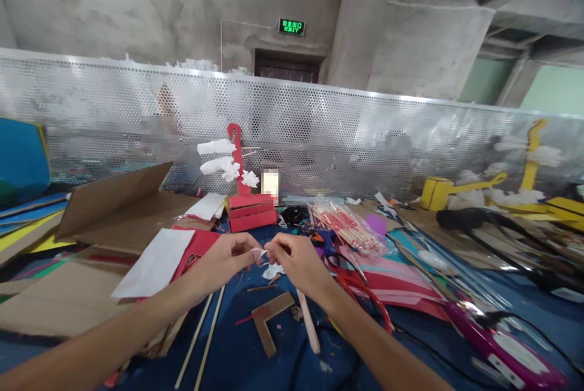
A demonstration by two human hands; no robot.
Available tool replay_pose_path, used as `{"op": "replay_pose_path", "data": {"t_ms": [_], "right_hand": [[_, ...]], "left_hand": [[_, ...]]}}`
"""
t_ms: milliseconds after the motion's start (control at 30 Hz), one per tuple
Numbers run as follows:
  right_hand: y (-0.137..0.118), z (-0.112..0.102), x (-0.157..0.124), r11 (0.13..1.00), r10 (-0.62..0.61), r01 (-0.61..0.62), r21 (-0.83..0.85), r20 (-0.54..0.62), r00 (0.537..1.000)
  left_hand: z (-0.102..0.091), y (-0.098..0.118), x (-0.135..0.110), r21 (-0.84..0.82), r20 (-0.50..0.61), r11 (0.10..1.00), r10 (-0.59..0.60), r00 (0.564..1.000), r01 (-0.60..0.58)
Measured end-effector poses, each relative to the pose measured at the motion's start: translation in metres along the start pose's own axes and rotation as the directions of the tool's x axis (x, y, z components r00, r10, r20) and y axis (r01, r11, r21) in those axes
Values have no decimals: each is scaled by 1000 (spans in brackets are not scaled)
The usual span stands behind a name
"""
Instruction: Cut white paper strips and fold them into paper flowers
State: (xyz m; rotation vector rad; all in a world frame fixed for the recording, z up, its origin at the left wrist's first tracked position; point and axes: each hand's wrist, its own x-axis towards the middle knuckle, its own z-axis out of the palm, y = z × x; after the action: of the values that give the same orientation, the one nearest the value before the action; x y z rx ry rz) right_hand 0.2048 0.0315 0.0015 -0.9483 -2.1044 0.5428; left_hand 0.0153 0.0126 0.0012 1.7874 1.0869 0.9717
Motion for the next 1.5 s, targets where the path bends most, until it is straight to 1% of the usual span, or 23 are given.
{"op": "replay_pose_path", "data": {"t_ms": [133, 233, 333, 433, 567, 767, 867, 933, 1067, 1233, 1300, 1400, 1500], "right_hand": [[4, 1, -1, 999, 33, -32, -30, 17, 999], [4, 1, -1, 998, 54, -53, -20, 40, 998], [0, 0, -1, 1000, -6, 7, -16, 42, 999], [-4, -1, -1, 998, -59, 59, -9, -13, 998], [-5, -1, -1, 998, -57, 56, -18, -55, 997], [-3, -1, -1, 997, -76, 74, -38, -50, 996], [-1, -1, 0, 995, -85, 82, -62, -54, 995], [2, -2, 0, 990, -102, 97, -100, -39, 994], [8, -3, 1, 968, -140, 144, -204, 31, 990], [12, -5, 2, 949, -86, 117, -292, 116, 990], [10, -6, 2, 951, -95, 125, -283, 116, 989], [4, -5, 0, 961, -154, 170, -220, 90, 984], [2, -3, -1, 962, -182, 193, -191, 73, 980]], "left_hand": [[1, 0, 0, 0, -3, 1000, 19, 1000, -19], [1, 0, 0, 8, 0, 1000, 15, 1000, -15], [-2, -3, 1, -11, 3, 1000, 1, 1000, -1], [-5, -8, 2, -42, -12, 999, -27, 1000, 27], [-5, -11, 3, -49, 3, 999, -23, 1000, 23], [-2, -3, 2, -26, 8, 999, -34, 999, 34], [-3, -2, 2, -25, 0, 999, -35, 999, 35], [-3, -3, 2, -29, 0, 999, -34, 999, 34], [-4, -7, 2, -37, -1, 999, -27, 1000, 26], [-3, -6, 2, -30, 16, 999, -25, 1000, 25], [-3, -5, 2, -27, 34, 999, -21, 999, 22], [-2, -5, 1, -32, 51, 999, -25, 998, 26], [-2, -6, 1, -35, 54, 999, -29, 998, 31]]}}
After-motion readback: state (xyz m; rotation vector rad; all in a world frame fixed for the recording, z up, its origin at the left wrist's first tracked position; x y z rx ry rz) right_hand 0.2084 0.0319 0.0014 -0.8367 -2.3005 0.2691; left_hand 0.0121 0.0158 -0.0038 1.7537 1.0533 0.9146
